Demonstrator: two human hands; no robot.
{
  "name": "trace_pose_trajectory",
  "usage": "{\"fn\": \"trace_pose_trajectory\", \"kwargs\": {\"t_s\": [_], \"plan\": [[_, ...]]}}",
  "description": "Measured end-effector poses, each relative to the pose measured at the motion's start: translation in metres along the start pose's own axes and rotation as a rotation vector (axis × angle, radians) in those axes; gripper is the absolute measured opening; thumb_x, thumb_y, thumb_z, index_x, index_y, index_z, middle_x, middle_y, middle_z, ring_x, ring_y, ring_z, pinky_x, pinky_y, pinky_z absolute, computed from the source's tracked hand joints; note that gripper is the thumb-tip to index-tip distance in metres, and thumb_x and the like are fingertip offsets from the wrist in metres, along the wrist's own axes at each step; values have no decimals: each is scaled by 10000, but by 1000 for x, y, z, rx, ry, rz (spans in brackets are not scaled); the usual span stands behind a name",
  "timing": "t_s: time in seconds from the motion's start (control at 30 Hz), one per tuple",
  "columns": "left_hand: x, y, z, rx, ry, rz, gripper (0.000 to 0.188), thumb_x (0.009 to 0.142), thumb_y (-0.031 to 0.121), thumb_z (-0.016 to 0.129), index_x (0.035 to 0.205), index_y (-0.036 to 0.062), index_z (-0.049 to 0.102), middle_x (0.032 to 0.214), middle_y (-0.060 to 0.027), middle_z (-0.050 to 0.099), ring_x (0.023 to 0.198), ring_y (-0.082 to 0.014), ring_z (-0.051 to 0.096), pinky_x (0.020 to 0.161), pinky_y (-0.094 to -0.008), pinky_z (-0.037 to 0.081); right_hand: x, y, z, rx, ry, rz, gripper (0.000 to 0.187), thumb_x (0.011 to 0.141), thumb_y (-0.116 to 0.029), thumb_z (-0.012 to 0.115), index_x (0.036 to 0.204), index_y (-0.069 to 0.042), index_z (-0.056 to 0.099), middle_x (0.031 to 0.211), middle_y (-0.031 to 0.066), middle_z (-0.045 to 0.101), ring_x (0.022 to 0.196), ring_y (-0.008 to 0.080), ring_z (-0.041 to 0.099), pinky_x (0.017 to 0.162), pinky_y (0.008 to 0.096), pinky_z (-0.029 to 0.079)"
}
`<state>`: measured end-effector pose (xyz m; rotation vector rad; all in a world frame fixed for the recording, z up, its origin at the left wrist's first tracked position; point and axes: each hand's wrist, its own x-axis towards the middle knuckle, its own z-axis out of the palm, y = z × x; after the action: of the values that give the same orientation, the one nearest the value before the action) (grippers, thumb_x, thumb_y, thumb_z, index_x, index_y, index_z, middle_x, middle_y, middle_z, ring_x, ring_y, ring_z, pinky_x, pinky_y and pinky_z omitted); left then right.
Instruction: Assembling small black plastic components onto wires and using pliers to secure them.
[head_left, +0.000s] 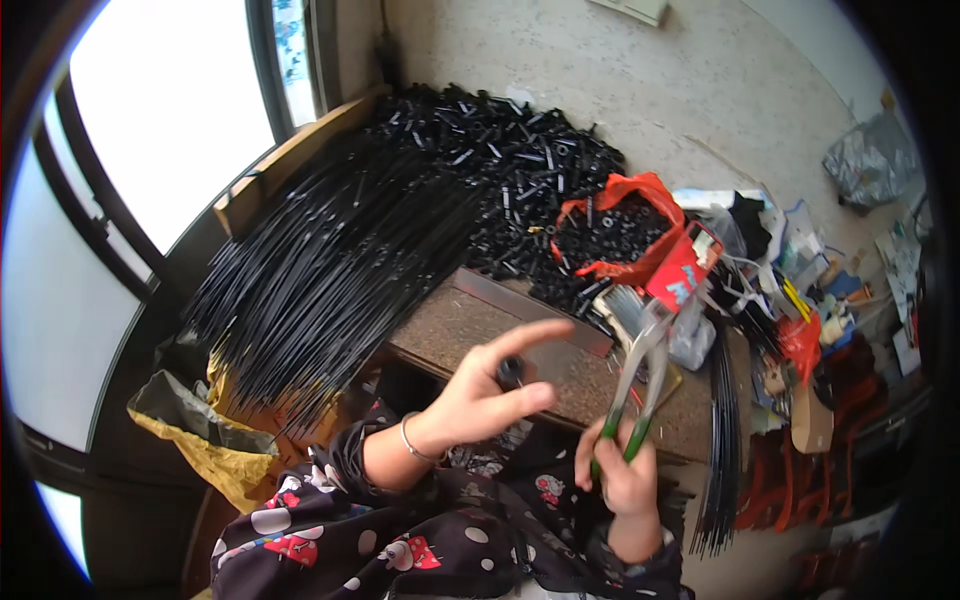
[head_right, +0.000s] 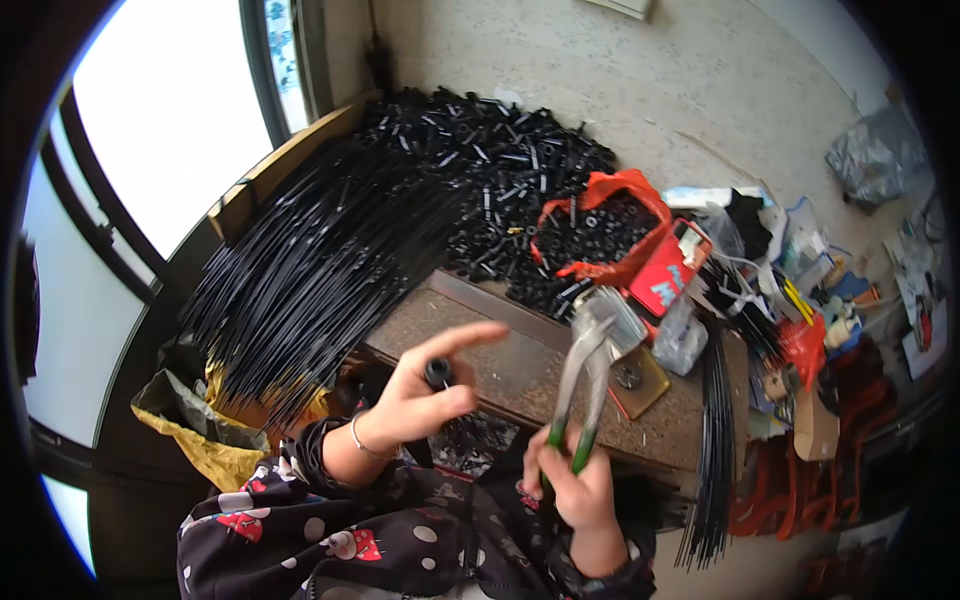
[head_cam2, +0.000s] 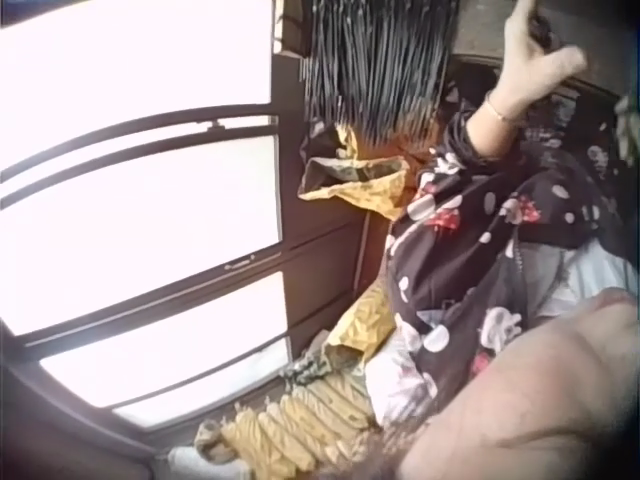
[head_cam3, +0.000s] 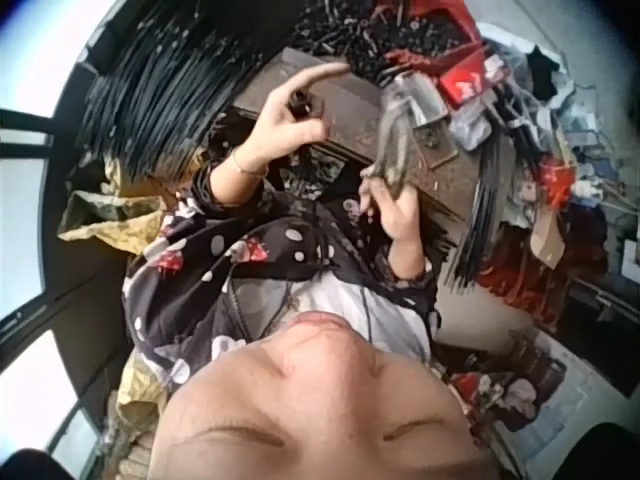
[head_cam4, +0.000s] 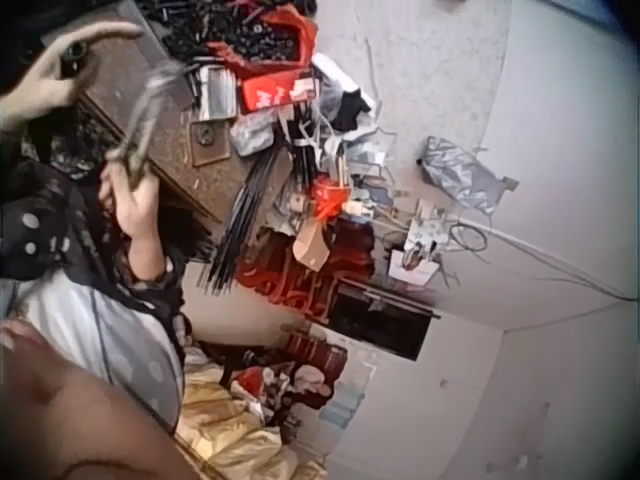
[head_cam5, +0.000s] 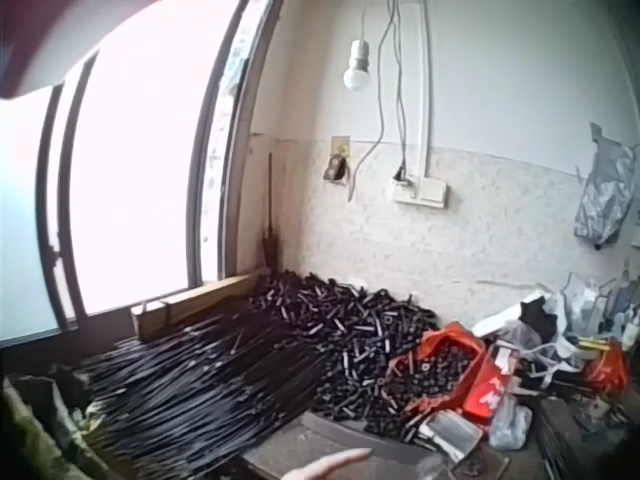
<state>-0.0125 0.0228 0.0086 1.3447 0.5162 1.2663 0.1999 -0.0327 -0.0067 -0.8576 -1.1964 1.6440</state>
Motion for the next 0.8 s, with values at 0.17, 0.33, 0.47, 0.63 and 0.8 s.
{"fn": "trace_pose_trajectory", "kwargs": {"t_s": [0.17,0.33,0.47,0.63,0.8], "plan": [[7,-8,-19,53,30,112,552,642,259,813,1090,14,604,566,44,503,469,-69,363,441,-197,283,-26,10,2,-400,-92,222,294,895,-117,541,1123,62,490,816,152,602,542,153,538,509,212,427],[10,-8,-8,264,-13,106,377,653,220,799,931,16,646,542,45,488,456,-67,349,432,-194,262,-23,8,9,-128,-150,207,295,908,-87,505,1172,44,490,786,119,604,602,146,555,561,212,438],[8,-8,1,281,31,118,256,659,183,783,805,24,644,529,38,487,448,-69,354,425,-201,273,-26,-10,2,267,-263,437,266,921,-85,482,1158,38,488,791,143,610,614,161,574,557,215,440],[3,-32,0,352,151,150,200,668,141,752,771,33,618,514,33,488,439,-70,363,420,-207,285,-24,-16,-7,-223,-197,619,317,893,-46,516,1201,21,487,821,95,615,620,144,551,602,230,457],[6,-36,1,415,194,181,163,683,126,725,743,40,601,511,36,493,432,-71,373,422,-203,305,-29,3,6,-837,-52,371,341,891,-60,516,1222,12,473,896,116,616,664,147,577,609,233,465]]}}
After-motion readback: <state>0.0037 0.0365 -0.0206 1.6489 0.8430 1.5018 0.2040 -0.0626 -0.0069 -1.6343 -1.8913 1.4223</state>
